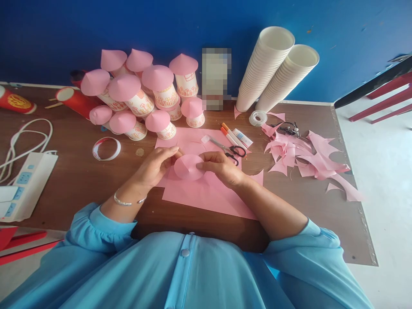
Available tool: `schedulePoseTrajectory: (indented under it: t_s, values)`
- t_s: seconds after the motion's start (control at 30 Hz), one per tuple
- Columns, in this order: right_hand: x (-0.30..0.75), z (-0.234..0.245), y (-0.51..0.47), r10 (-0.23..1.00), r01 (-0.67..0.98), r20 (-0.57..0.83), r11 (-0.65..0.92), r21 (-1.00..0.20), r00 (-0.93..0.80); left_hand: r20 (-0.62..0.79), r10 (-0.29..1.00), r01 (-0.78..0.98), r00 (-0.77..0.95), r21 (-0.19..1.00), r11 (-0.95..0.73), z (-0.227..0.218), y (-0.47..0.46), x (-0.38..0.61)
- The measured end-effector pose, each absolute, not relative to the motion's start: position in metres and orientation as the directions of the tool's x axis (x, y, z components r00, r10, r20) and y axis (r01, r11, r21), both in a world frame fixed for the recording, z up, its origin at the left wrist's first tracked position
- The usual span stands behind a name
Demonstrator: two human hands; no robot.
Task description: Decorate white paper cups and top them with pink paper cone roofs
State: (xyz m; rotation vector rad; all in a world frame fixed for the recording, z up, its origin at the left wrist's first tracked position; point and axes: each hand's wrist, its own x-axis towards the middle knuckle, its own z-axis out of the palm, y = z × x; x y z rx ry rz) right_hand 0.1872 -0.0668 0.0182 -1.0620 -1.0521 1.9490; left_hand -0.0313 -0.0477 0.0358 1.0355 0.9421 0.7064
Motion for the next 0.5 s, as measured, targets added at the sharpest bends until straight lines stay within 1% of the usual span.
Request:
schedulePoseTrajectory:
  t_s: [0.07,0.13,0.2,0.33,0.43,0.5]
  values:
    - [0.187,0.019,-0.067,0.832,-0.173,-0.339,-0.449,-0.876,-0.44,-0.32,0.833,-0.026,0.451,0.928,0.371,0.036,-0.047,-0.031]
    - [0.187,0.018,-0.068,0.844,-0.201,-0.336,-0.447,-0.871,-0.418,-0.304,0.851,-0.029,0.428,0.937,0.348,0.035,-0.048,-0.029]
    - [0.186,0.016,-0.068,0.855,-0.26,-0.321,-0.445,-0.857,-0.407,-0.291,0.883,-0.09,0.367,0.934,0.346,0.032,-0.048,-0.026]
    - [0.181,0.009,-0.071,0.849,-0.367,-0.317,-0.48,-0.797,-0.422,-0.339,0.9,-0.29,0.274,0.863,0.413,0.025,-0.051,-0.02]
    - [0.178,0.006,-0.072,0.851,-0.414,-0.348,-0.502,-0.759,-0.394,-0.364,0.884,-0.37,0.294,0.809,0.457,0.023,-0.053,-0.018]
    - [0.178,0.007,-0.072,0.857,-0.442,-0.356,-0.501,-0.745,-0.372,-0.398,0.853,-0.384,0.337,0.769,0.511,0.023,-0.054,-0.018]
